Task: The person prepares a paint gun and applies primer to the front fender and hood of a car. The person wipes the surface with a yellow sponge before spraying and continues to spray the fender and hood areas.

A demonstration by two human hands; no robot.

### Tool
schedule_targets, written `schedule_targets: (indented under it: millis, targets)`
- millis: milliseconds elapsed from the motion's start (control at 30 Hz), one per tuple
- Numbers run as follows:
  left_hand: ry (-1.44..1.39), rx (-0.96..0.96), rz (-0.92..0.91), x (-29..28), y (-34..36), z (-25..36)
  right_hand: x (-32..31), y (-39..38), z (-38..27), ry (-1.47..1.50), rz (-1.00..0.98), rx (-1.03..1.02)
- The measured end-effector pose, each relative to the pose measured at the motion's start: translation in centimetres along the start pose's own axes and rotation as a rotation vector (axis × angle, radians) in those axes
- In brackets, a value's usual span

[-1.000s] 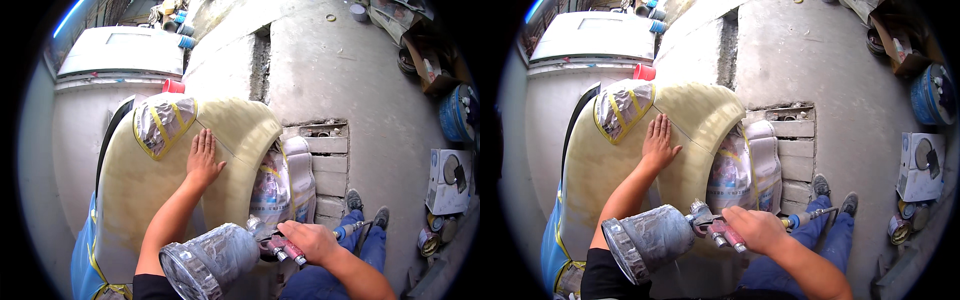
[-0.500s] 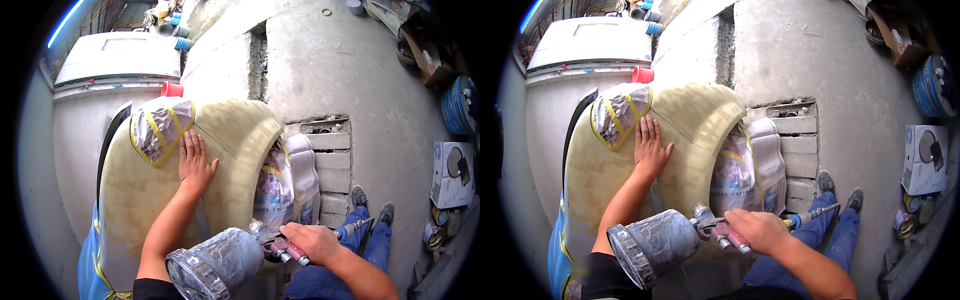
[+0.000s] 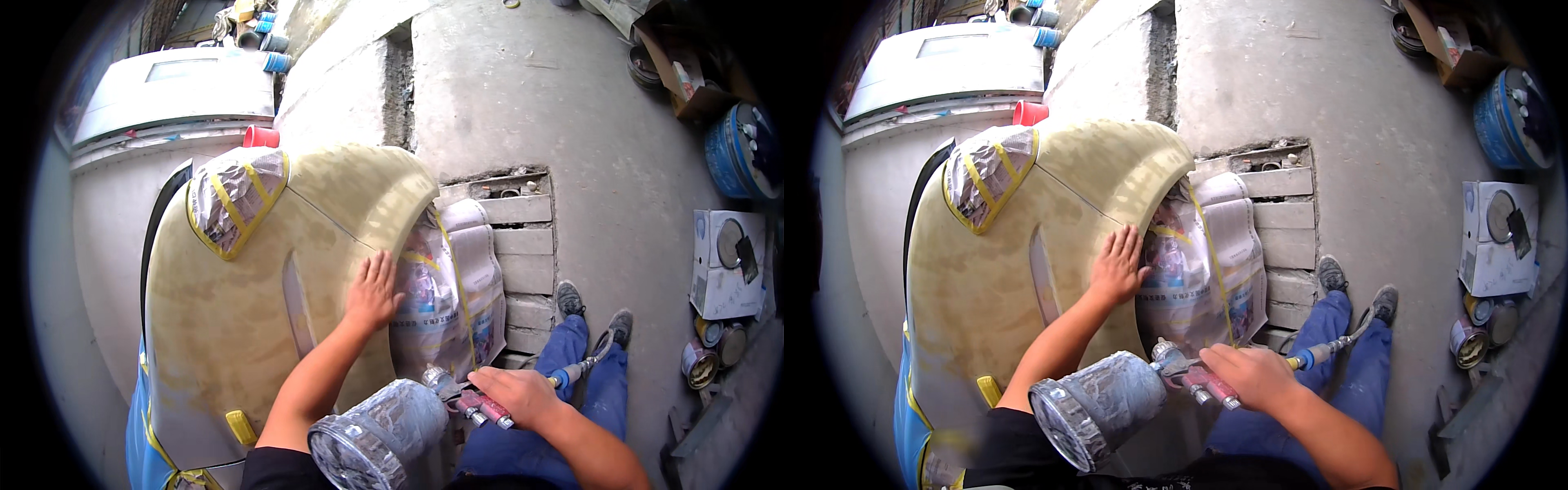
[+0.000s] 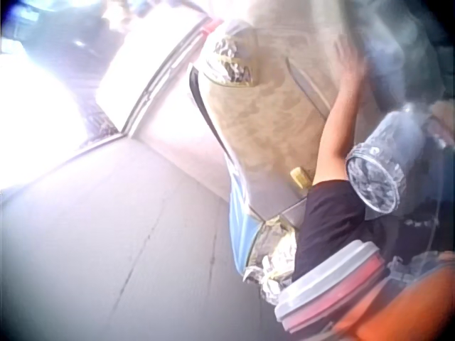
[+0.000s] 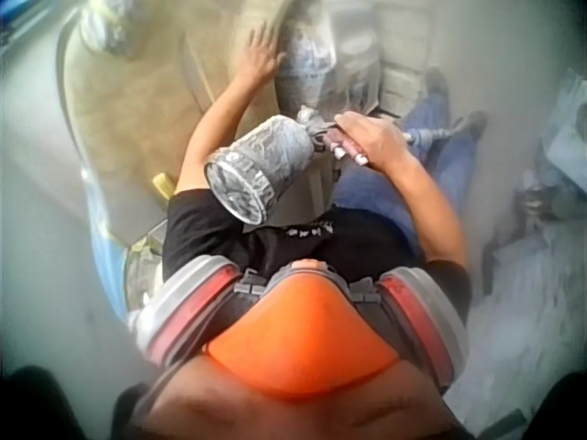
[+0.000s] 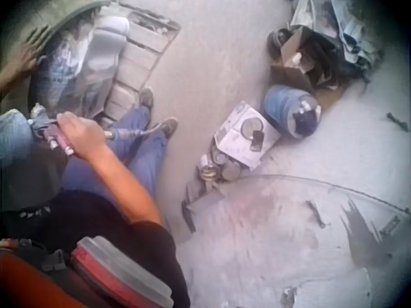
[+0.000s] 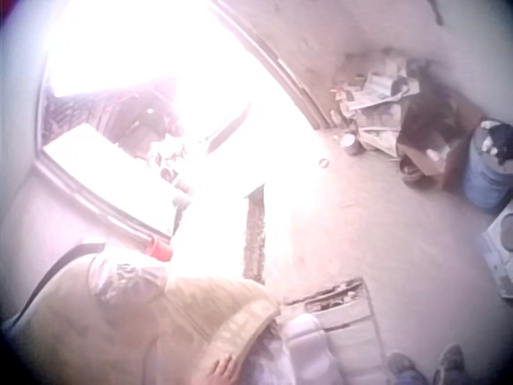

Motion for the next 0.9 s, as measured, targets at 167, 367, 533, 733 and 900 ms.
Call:
schedule_targets:
  millis: [167, 367, 533, 733, 900]
  targets:
    - [0.259, 0.356, -0.073, 1.8, -12.7, 7.9, -0.6, -2.9, 0.0, 0.0, -0.139, 0.062]
    - [-0.022, 0.116, 0.006, -1.0, -1.2, -1.5, 0.0, -2.8, 0.3, -0.02, -0.114, -0.022]
    - [0.184, 0.053, -0.036, 0.5, -3.9, 2.7, 0.8, -3.6, 0.5, 0.081, -0.181, -0.032]
    - [0.127, 0.218, -0.207, 8.4, -22.2, 13.1, 2.4, -5.9, -1.1, 0.143, -0.321, -0.09]
    - [0.001, 0.384, -0.385, 9.5, -27.1, 14.9, 2.4, -7.2, -2.7, 0.162, -0.465, -0.081]
Point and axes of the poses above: each hand's wrist, its own y-axis towards the middle knuckle, its own x-axis out of the palm, z = x × y, the point moved 4 cm from there along y, towards the middle knuckle, and after that the axes turned 3 degrees about -z, right-handed, at the moved point
